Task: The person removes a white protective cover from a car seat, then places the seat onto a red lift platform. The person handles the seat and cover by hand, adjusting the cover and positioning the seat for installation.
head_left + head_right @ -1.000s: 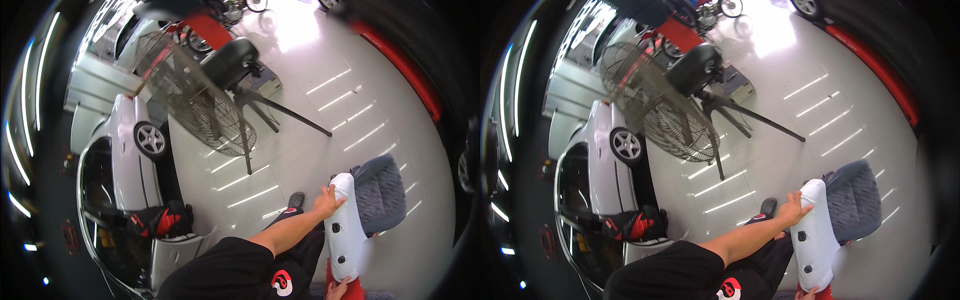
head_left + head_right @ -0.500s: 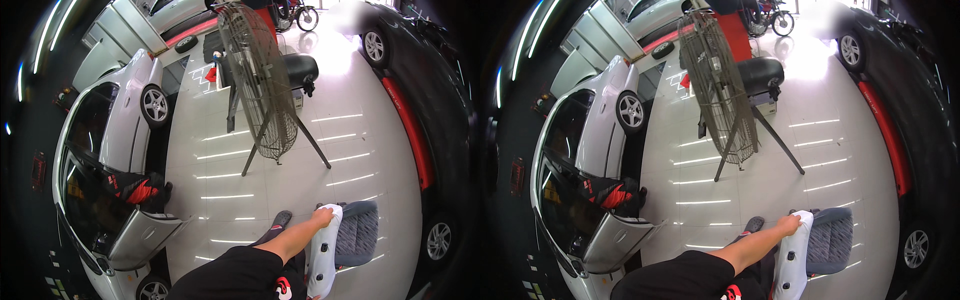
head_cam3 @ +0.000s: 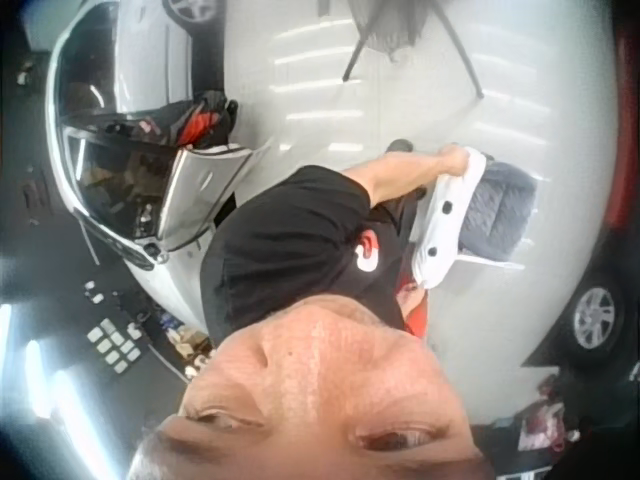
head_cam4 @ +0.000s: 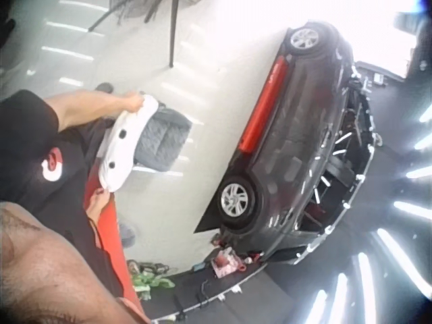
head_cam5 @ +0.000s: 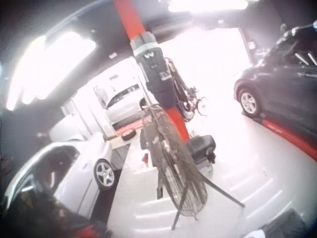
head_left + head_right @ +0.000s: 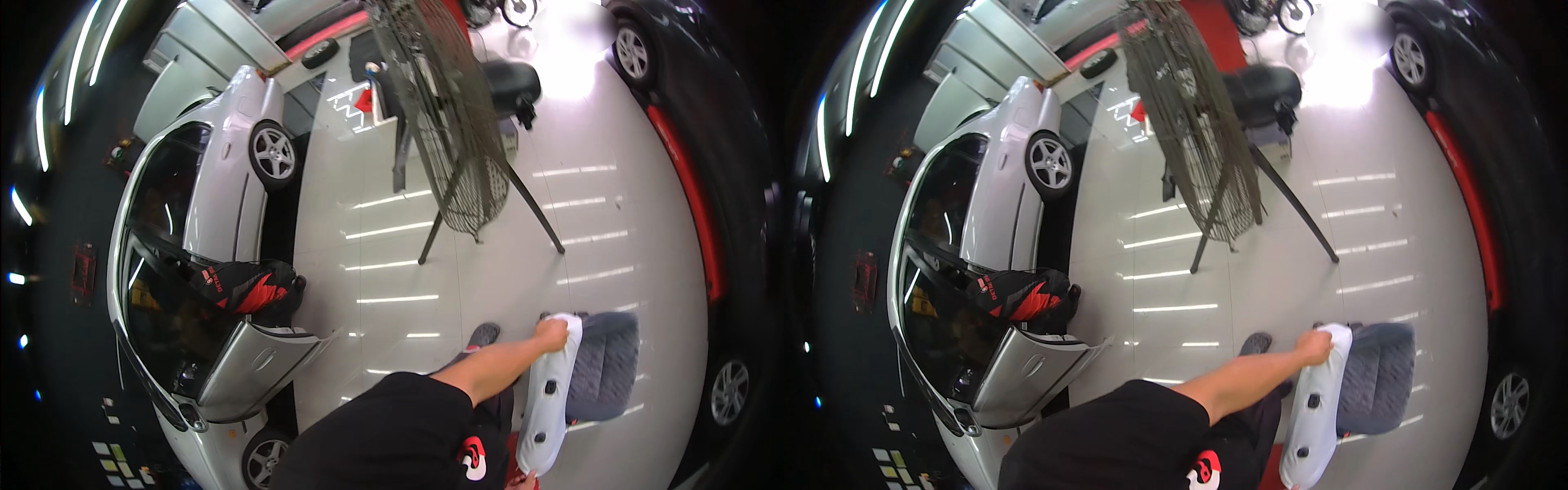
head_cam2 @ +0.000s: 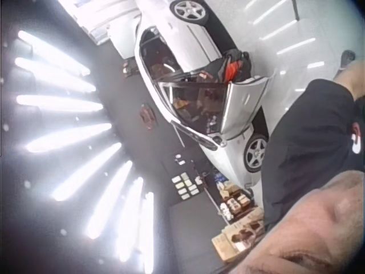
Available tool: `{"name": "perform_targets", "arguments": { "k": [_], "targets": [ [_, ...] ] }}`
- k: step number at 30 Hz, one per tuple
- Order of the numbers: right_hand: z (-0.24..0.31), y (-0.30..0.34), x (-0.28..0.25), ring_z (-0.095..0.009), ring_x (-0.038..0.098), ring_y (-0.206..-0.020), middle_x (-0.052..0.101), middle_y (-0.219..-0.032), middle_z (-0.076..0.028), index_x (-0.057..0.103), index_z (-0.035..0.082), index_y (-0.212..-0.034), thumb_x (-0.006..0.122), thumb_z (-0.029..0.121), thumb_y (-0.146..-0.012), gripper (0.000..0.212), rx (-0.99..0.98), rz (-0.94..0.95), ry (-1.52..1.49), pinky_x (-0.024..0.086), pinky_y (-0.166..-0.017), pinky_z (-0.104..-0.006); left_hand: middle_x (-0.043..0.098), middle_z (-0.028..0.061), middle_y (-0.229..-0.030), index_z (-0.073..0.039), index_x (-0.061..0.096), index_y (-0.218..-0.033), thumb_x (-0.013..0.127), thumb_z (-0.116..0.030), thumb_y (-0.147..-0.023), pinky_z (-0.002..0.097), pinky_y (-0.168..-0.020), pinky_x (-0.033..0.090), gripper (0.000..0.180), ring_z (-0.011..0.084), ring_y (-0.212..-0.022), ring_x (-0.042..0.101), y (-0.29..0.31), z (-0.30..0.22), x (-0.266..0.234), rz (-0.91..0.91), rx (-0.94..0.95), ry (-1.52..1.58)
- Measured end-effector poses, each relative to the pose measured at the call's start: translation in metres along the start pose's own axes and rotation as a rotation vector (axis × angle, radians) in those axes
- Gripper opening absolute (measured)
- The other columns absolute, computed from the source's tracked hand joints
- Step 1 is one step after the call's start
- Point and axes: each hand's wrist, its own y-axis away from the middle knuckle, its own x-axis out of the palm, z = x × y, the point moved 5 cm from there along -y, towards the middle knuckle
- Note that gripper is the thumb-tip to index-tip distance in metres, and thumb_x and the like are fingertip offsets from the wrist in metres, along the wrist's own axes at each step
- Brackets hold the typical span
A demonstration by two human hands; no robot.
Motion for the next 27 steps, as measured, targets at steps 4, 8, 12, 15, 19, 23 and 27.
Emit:
{"name": "perform_targets", "arguments": {
  "k": [4, 8, 12, 15, 19, 23, 27],
  "targets": [
    [0.01, 0.039, -0.004, -0.026, 0.061, -0.133, 0.066, -0.142, -0.014, 0.052, 0.0, -0.15, 0.064, 0.036, -0.105, 0.059, -0.028, 0.144, -0.081, 0.044, -0.111, -0.0405, 0.076, 0.0187, -0.109, -0.01, 0.078, -0.104, 0.061, -0.033, -0.096, 0.0526, -0.091, 0.056, 0.03, 0.0357, -0.105, 0.072, -0.003, 0.017, 0.0, 0.092, 0.068, -0.111],
    [0.012, 0.044, 0.004, -0.01, 0.052, -0.06, 0.057, -0.072, 0.003, 0.06, 0.013, -0.089, 0.071, 0.063, -0.095, 0.052, 0.257, -0.277, -0.129, 0.042, -0.056, -0.0214, 0.075, 0.0255, -0.113, -0.002, 0.075, -0.117, 0.058, -0.063, -0.098, 0.05, -0.093, 0.055, 0.066, 0.04, -0.109, 0.072, 0.005, 0.009, -0.025, 0.075, 0.036, -0.242],
    [0.015, 0.042, 0.025, -0.011, 0.052, -0.058, 0.058, -0.071, 0.0, 0.057, 0.011, -0.083, 0.068, 0.07, -0.093, 0.061, 0.457, -0.27, 0.025, 0.042, -0.054, -0.0226, 0.075, 0.0269, -0.11, 0.001, 0.076, -0.11, 0.052, -0.07, -0.098, 0.0508, -0.093, 0.054, 0.076, 0.0411, -0.109, 0.072, 0.019, -0.02, -0.044, 0.252, -0.016, -0.42],
    [0.009, 0.047, 0.033, -0.009, 0.049, -0.056, 0.056, -0.07, 0.001, 0.053, 0.013, -0.081, 0.066, 0.067, -0.096, 0.057, 0.38, -0.276, -0.124, 0.04, -0.049, -0.022, 0.075, 0.0264, -0.099, 0.005, 0.076, -0.101, 0.056, -0.061, -0.101, 0.0507, -0.088, 0.053, 0.069, 0.0393, -0.099, 0.073, 0.016, -0.032, -0.05, 0.25, 0.052, -0.353],
    [0.001, 0.054, 0.034, -0.005, 0.046, -0.057, 0.053, -0.069, 0.002, 0.05, 0.015, -0.081, 0.067, 0.052, -0.103, 0.046, 0.169, -0.34, -0.211, 0.036, -0.047, -0.0198, 0.074, 0.0239, -0.098, 0.003, 0.075, -0.096, 0.062, -0.051, -0.1, 0.048, -0.085, 0.054, 0.056, 0.0378, -0.096, 0.072, 0.008, -0.014, -0.045, 0.254, 0.004, -0.126],
    [0.013, 0.063, 0.027, -0.009, 0.046, -0.055, 0.054, -0.066, 0.001, 0.054, 0.011, -0.08, 0.07, 0.04, -0.102, 0.039, 0.127, -0.41, -0.268, 0.033, -0.049, -0.0257, 0.069, 0.0124, -0.082, 0.004, 0.071, -0.094, 0.065, -0.04, -0.101, 0.0373, -0.07, 0.052, 0.044, 0.0231, -0.075, 0.065, 0.011, -0.001, -0.036, 0.311, -0.093, 0.284],
    [0.051, 0.08, 0.025, -0.013, 0.048, -0.057, 0.058, -0.065, -0.002, 0.059, 0.008, -0.074, 0.074, 0.028, -0.098, 0.035, 0.098, -0.329, 0.128, 0.04, -0.053, -0.03, 0.059, 0.0021, -0.075, 0.002, 0.068, -0.097, 0.067, -0.035, -0.102, 0.0295, -0.061, 0.047, 0.038, 0.0126, -0.065, 0.056, 0.02, -0.006, -0.037, 0.325, -0.169, 0.474]
  ]
}}
